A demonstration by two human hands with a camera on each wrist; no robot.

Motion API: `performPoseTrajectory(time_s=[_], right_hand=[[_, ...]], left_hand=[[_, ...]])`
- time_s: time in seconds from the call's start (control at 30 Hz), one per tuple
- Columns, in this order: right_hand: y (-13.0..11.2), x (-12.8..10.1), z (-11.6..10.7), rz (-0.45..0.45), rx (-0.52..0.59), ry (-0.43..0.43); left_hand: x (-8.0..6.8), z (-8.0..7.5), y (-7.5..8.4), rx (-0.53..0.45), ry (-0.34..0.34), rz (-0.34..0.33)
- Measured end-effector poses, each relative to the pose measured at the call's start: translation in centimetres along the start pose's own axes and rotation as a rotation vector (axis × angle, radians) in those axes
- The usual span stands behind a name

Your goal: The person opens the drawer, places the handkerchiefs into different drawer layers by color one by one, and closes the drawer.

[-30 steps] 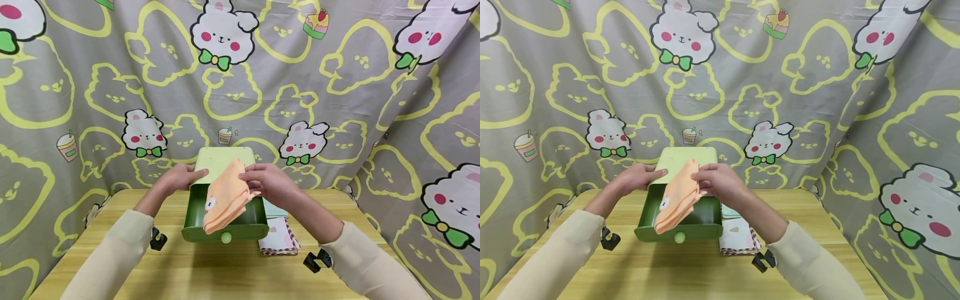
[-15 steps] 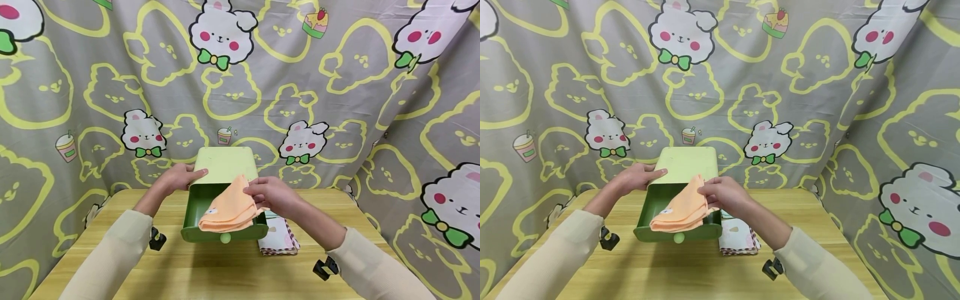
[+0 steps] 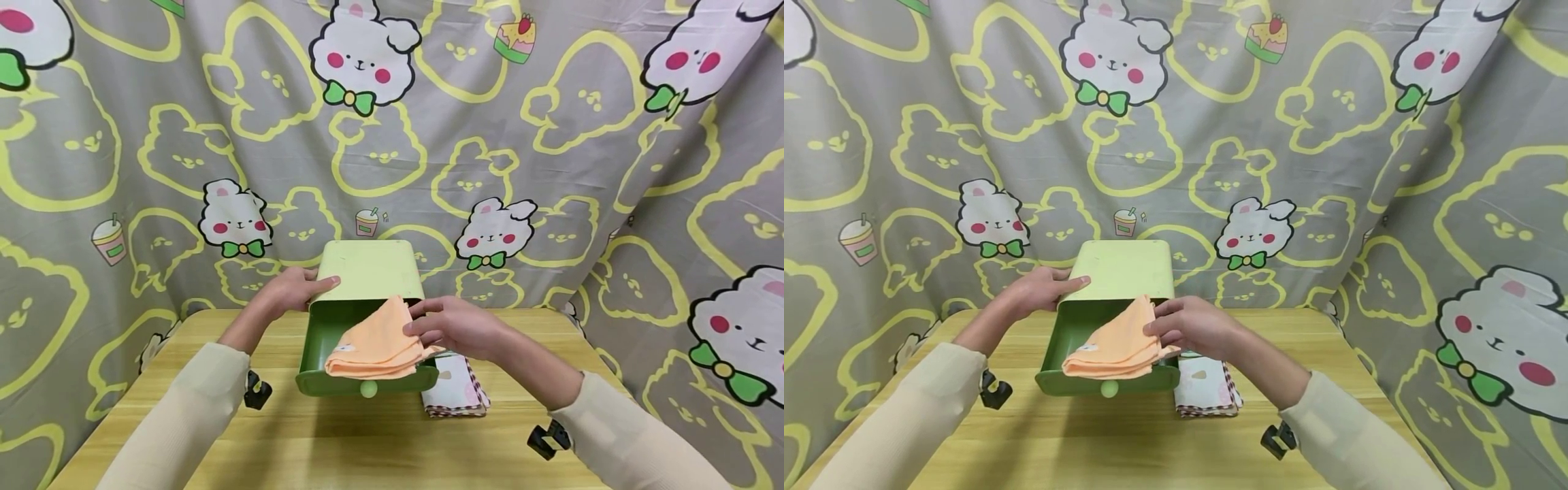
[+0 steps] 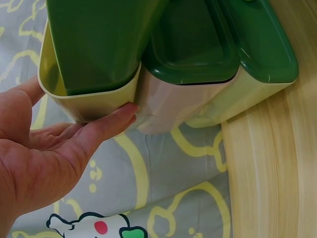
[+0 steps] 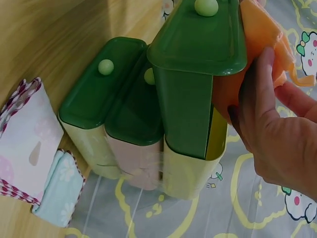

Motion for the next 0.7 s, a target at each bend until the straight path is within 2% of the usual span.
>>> performPoseTrajectory(time_s=[0.17,0.37,0.7], right_hand=[[0.3,-0.1,0.1,0.006,0.004,-0.020],[0.5,0.0,-0.4,-0.032,-0.084,0.026],[1.2,0.9,-0.7,-0.065,-0.064,0.104]], left_hand=[[0.1,0.0,0.0,-0.012,-0.007,-0.005],[0.1,0.0,0.0,-0.003,-0.004,-0.001],[0.0,-0.1,-0.1,-0.010,-0.007,-0.006]])
Point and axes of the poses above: each hand's wrist, its own x-axis towards the middle knuckle, its own z-axis out of the palm, y = z × x, the point moved 10 cm from there along x, towards the middle knuckle, and after that the axes turned 10 degrees about -z, right-handed, at the moved point
